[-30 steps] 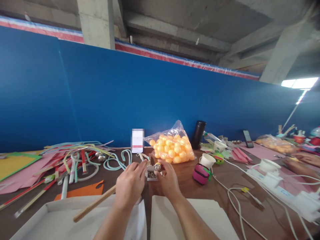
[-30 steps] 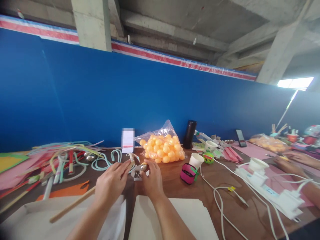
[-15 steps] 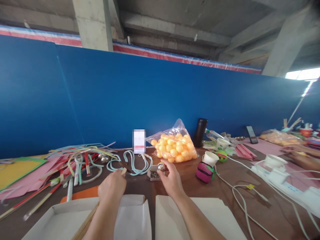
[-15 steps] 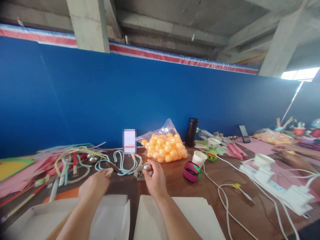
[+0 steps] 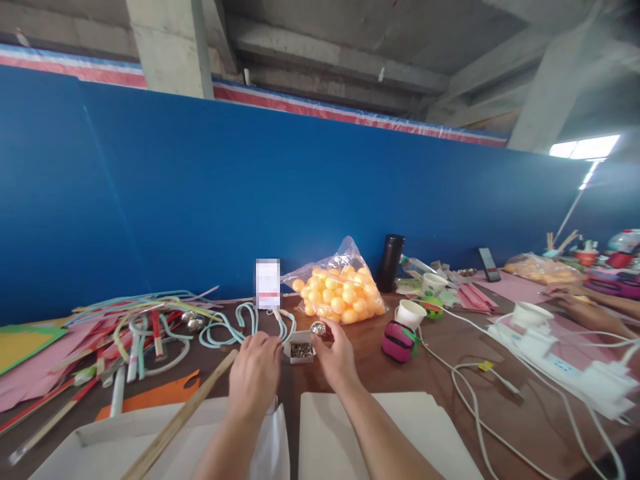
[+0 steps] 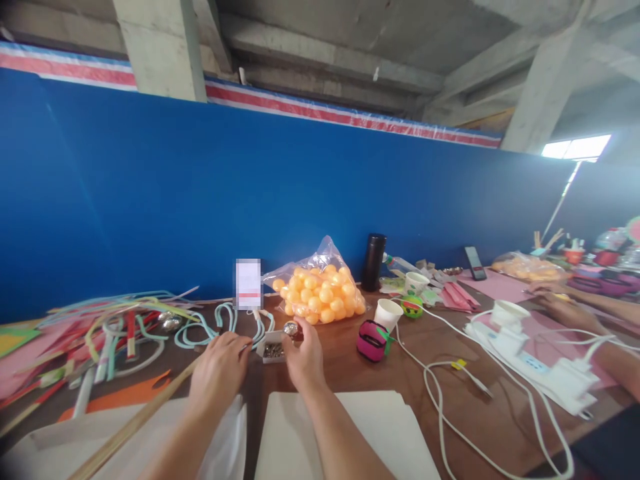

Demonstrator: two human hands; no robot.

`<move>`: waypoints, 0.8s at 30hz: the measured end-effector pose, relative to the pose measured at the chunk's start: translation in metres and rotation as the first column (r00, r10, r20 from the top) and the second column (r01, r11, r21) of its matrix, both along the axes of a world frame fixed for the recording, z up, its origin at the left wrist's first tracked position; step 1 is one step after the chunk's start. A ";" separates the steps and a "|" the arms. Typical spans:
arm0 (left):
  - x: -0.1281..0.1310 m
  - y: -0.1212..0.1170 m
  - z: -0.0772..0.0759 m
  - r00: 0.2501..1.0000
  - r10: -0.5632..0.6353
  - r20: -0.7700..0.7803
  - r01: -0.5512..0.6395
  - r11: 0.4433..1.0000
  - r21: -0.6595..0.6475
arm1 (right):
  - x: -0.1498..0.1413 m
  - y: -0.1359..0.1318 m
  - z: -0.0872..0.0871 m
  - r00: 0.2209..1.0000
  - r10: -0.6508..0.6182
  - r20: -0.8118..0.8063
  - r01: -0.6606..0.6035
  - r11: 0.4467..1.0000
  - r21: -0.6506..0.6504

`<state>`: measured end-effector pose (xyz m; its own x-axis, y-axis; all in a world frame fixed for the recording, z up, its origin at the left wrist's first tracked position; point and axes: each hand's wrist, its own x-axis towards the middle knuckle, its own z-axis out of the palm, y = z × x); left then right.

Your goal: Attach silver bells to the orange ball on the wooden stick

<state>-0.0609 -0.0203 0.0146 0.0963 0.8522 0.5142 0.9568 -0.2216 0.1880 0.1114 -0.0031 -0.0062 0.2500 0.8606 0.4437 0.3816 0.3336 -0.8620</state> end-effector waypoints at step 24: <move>0.041 0.022 -0.021 0.998 -0.056 0.027 0.060 0.984 -0.168 | -0.008 0.001 -0.007 0.998 0.032 -0.047 -0.031 0.999 0.009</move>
